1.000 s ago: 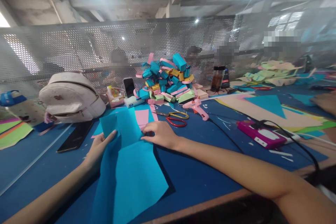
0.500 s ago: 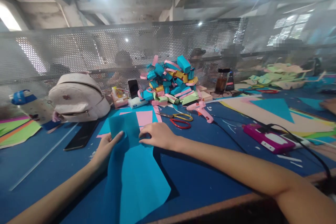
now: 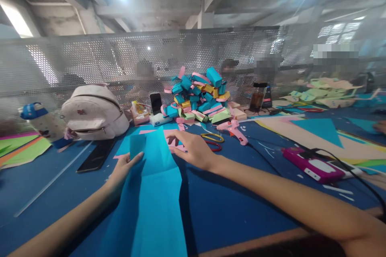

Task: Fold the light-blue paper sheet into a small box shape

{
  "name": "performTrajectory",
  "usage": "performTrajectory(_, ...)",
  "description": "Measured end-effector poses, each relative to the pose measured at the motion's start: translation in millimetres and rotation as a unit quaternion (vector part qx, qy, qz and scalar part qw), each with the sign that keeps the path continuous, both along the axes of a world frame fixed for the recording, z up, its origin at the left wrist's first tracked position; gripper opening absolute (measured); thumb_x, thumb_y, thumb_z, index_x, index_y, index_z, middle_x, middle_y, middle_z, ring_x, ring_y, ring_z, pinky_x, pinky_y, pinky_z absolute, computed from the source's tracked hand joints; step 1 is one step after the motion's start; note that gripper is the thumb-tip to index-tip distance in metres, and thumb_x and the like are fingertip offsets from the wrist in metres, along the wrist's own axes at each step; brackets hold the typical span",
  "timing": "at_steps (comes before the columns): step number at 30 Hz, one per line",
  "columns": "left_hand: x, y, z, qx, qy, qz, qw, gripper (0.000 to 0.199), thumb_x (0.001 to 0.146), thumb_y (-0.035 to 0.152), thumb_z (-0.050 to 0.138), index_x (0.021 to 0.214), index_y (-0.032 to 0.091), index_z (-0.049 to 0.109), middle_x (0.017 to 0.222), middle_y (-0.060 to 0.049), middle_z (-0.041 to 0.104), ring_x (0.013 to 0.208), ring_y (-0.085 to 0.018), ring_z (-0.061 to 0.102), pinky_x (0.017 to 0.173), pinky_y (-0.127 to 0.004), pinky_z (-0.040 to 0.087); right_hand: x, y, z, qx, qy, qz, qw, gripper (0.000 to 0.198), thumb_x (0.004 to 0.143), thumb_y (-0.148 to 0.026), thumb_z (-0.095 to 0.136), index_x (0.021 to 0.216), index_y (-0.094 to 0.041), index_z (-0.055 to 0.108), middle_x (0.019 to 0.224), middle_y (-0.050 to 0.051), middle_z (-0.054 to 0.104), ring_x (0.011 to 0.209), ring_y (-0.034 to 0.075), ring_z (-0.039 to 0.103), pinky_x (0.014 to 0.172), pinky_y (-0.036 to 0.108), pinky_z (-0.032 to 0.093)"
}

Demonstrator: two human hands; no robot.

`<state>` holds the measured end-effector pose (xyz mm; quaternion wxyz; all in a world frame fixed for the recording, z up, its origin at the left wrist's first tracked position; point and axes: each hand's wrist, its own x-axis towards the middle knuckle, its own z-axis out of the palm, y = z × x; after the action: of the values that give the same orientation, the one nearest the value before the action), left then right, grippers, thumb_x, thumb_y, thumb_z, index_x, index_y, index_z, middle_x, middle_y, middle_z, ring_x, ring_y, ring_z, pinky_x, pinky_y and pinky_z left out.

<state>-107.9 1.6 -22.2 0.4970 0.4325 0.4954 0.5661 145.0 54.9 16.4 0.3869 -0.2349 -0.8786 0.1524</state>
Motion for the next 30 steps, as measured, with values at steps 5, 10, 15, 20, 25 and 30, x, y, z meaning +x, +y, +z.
performTrajectory(5, 6, -2, 1.5, 0.019, -0.027, 0.023, 0.999, 0.041, 0.063, 0.046, 0.085, 0.084, 0.014, 0.07, 0.065, -0.002, 0.071, 0.057, -0.016, 0.065, 0.054, -0.022, 0.051, 13, -12, -13, -0.098, -0.085, -0.046, 0.99, 0.025, 0.094, -0.044, 0.053, 0.096, -0.021, 0.064, 0.086, 0.002, 0.07, 0.078, 0.018, 0.064, 0.066, 0.025, 0.042)
performTrajectory(10, 8, -3, 2.2, 0.027, -0.052, 0.041, 0.997, 0.047, 0.059, 0.048, 0.086, 0.087, 0.014, 0.07, 0.073, -0.006, 0.074, 0.062, -0.019, 0.068, 0.059, -0.027, 0.054, 10, -21, -19, -0.124, -0.169, -0.085, 0.974, 0.031, 0.087, -0.043, 0.062, 0.066, -0.02, 0.062, 0.069, 0.0, 0.068, 0.066, 0.016, 0.062, 0.055, 0.024, 0.033)
performTrajectory(15, 9, -6, 4.6, 0.031, -0.06, 0.027, 0.997, 0.041, 0.06, 0.047, 0.086, 0.076, 0.013, 0.068, 0.061, -0.002, 0.069, 0.055, -0.015, 0.064, 0.052, -0.022, 0.049, 2, -22, -11, -0.049, -0.205, -0.121, 0.97, 0.023, 0.087, -0.034, 0.062, 0.069, -0.02, 0.063, 0.071, -0.001, 0.07, 0.066, 0.015, 0.062, 0.053, 0.024, 0.027)
performTrajectory(20, 11, -7, 4.6, 0.029, -0.062, 0.002, 0.998, 0.043, 0.063, 0.047, 0.084, 0.083, 0.013, 0.069, 0.065, -0.004, 0.07, 0.055, -0.017, 0.064, 0.052, -0.025, 0.05, -7, -23, -4, 0.035, -0.253, -0.13, 0.958, 0.016, 0.09, -0.031, 0.059, 0.085, -0.024, 0.072, 0.083, 0.001, 0.074, 0.075, 0.019, 0.067, 0.053, 0.026, 0.027)
performTrajectory(25, 12, -8, 2.6, 0.024, -0.06, -0.009, 0.998, 0.039, 0.064, 0.047, 0.084, 0.077, 0.012, 0.07, 0.062, -0.004, 0.07, 0.053, -0.016, 0.063, 0.053, -0.025, 0.05, -17, -21, -4, 0.04, -0.255, -0.117, 0.959, 0.018, 0.091, -0.031, 0.058, 0.097, -0.027, 0.075, 0.101, 0.0, 0.075, 0.091, 0.023, 0.069, 0.062, 0.026, 0.038)
performTrajectory(30, 10, -8, -0.4, 0.03, -0.047, -0.022, 0.998, 0.041, 0.066, 0.047, 0.083, 0.083, 0.012, 0.072, 0.069, -0.006, 0.072, 0.059, -0.018, 0.066, 0.059, -0.027, 0.053, -25, -15, -6, 0.025, -0.26, -0.104, 0.96, 0.018, 0.09, -0.031, 0.059, 0.098, -0.028, 0.074, 0.106, -0.001, 0.074, 0.097, 0.023, 0.067, 0.066, 0.027, 0.042)
